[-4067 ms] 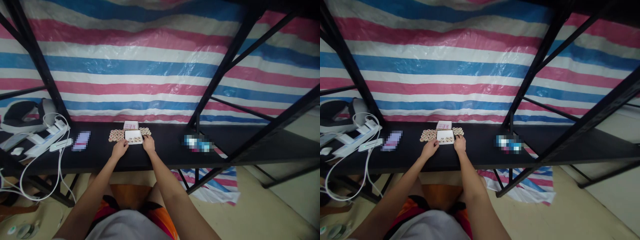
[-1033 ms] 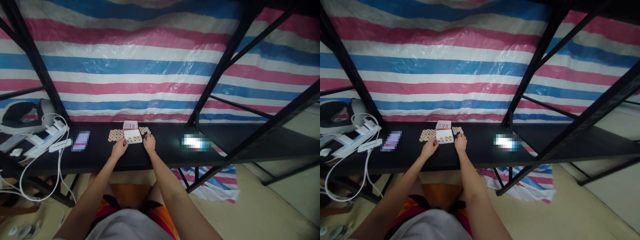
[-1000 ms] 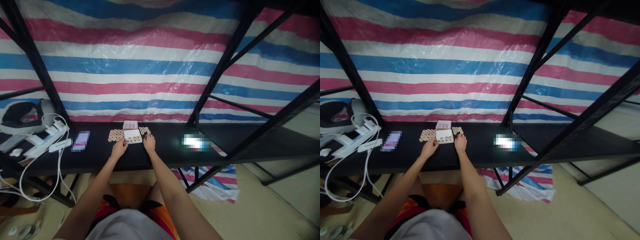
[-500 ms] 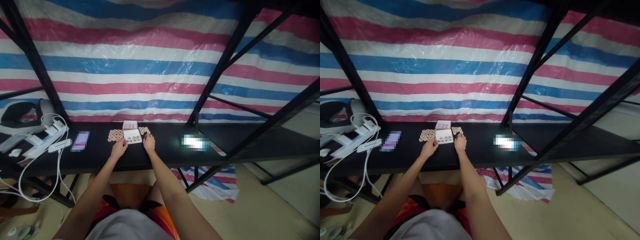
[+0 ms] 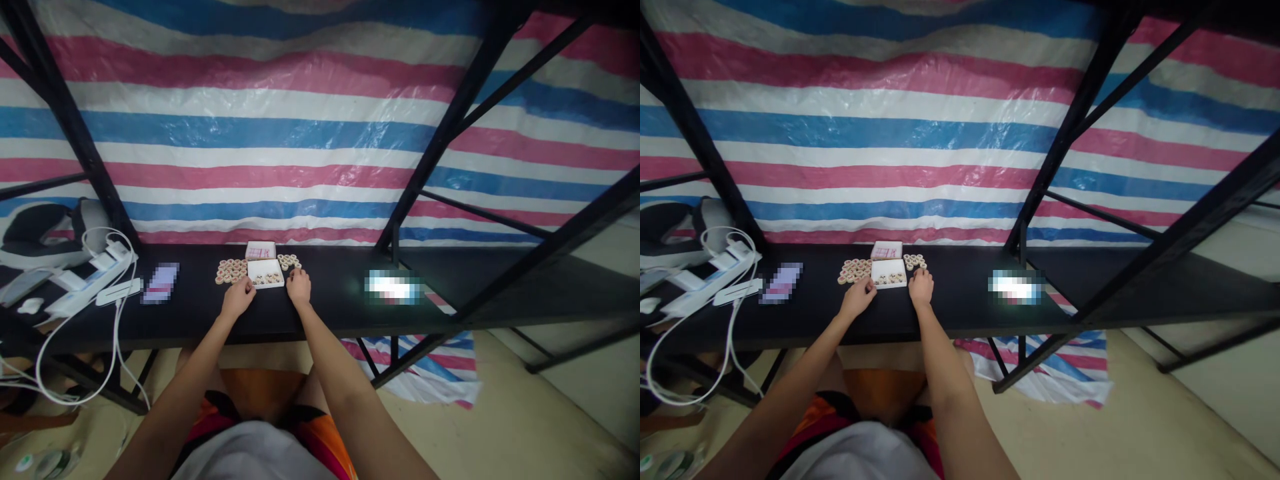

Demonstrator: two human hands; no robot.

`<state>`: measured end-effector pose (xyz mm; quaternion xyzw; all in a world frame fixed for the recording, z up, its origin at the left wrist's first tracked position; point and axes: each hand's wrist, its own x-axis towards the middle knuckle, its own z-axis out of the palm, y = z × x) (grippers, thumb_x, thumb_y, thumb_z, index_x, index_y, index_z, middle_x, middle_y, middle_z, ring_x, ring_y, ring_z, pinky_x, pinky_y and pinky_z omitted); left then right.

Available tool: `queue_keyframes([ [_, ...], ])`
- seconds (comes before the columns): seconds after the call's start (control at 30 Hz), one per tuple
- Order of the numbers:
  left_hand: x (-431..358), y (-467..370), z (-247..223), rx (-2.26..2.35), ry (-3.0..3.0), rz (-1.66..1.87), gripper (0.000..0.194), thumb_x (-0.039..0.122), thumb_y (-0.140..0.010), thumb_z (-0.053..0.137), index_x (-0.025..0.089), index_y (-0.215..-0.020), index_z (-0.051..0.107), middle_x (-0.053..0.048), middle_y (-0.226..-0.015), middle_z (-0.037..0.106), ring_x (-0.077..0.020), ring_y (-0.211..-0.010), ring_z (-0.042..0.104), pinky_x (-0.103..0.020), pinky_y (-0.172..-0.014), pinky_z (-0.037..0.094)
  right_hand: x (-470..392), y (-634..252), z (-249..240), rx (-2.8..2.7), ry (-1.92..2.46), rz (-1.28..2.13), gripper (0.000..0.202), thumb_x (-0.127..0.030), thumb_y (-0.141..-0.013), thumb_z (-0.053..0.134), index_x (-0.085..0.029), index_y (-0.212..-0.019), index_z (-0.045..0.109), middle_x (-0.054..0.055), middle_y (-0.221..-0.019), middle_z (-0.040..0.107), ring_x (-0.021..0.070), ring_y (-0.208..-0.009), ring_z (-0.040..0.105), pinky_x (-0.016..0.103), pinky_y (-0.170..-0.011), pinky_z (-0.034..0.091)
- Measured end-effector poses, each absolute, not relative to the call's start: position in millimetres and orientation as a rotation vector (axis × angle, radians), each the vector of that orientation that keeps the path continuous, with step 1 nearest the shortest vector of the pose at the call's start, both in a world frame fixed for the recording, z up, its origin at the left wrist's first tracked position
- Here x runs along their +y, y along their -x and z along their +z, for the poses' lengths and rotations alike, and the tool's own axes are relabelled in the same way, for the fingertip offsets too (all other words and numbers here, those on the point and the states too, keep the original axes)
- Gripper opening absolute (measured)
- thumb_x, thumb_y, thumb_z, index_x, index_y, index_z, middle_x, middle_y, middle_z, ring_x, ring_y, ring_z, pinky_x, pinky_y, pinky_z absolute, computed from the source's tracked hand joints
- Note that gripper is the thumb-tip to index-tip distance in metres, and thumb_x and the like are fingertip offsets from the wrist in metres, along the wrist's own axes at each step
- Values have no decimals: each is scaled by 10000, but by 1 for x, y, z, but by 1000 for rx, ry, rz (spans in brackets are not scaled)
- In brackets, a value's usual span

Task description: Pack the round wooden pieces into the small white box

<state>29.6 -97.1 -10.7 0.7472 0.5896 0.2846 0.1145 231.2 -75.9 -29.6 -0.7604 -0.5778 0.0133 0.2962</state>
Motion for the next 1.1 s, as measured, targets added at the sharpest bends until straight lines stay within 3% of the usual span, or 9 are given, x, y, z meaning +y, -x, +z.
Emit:
queue_keyframes([
  [1.1, -96, -33, -9, 1785, -2165, 770, 85, 237, -814, 477, 218, -862, 545, 8, -820, 635, -135, -710, 557, -231, -606, 334, -78, -238, -35, -1581, 1805, 157, 153, -185, -825, 465, -199, -919, 584, 52, -972, 583, 184, -901, 526, 275, -788, 373],
])
